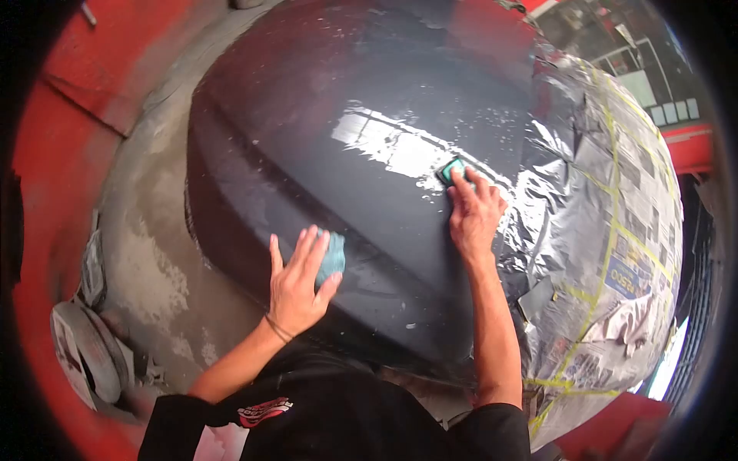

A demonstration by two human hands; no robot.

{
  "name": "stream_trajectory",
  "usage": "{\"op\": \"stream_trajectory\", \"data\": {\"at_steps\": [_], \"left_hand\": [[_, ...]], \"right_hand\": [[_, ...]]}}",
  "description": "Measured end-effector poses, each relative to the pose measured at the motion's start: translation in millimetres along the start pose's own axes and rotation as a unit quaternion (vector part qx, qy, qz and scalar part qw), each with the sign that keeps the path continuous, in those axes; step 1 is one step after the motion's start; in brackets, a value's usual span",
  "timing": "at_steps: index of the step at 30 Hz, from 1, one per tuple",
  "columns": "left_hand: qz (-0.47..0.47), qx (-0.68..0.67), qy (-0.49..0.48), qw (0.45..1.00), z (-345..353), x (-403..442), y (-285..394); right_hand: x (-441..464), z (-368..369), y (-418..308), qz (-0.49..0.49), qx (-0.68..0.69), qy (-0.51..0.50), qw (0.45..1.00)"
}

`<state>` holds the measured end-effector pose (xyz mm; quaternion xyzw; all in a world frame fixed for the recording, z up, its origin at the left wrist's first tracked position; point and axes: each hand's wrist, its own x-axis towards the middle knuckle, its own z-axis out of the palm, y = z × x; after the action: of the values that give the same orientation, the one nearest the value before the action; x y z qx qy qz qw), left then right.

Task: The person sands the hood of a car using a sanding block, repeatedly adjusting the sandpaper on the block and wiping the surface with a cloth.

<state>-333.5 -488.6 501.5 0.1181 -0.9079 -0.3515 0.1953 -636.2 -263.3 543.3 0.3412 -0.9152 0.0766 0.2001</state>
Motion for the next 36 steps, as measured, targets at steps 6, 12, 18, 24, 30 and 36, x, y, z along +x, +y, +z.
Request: {"op": "stream_trajectory", "data": {"at_steps": [6,12,18,24,30,36], "left_hand": [[-0.004,-0.028,0.055,0.998,-29,41,-39],[-0.098,0.043,0.185,0.977,-37,172,-216],[-0.210,0.132,0.154,0.957,-20,232,-313],[-0.267,0.199,0.119,0.935,-18,238,-297],[-0.268,0.203,0.122,0.934,-15,237,-291],[-0.268,0.182,0.115,0.939,-21,234,-281]], "right_hand": [[122,58,68,0.062,-0.058,0.023,0.996],[64,41,16,0.017,-0.008,0.040,0.999],[127,69,48,0.008,-0.030,0.028,0.999],[145,91,23,0.031,-0.020,0.049,0.998],[104,55,-23,-0.075,0.022,0.007,0.997],[214,115,-26,0.061,-0.052,0.006,0.997]]}}
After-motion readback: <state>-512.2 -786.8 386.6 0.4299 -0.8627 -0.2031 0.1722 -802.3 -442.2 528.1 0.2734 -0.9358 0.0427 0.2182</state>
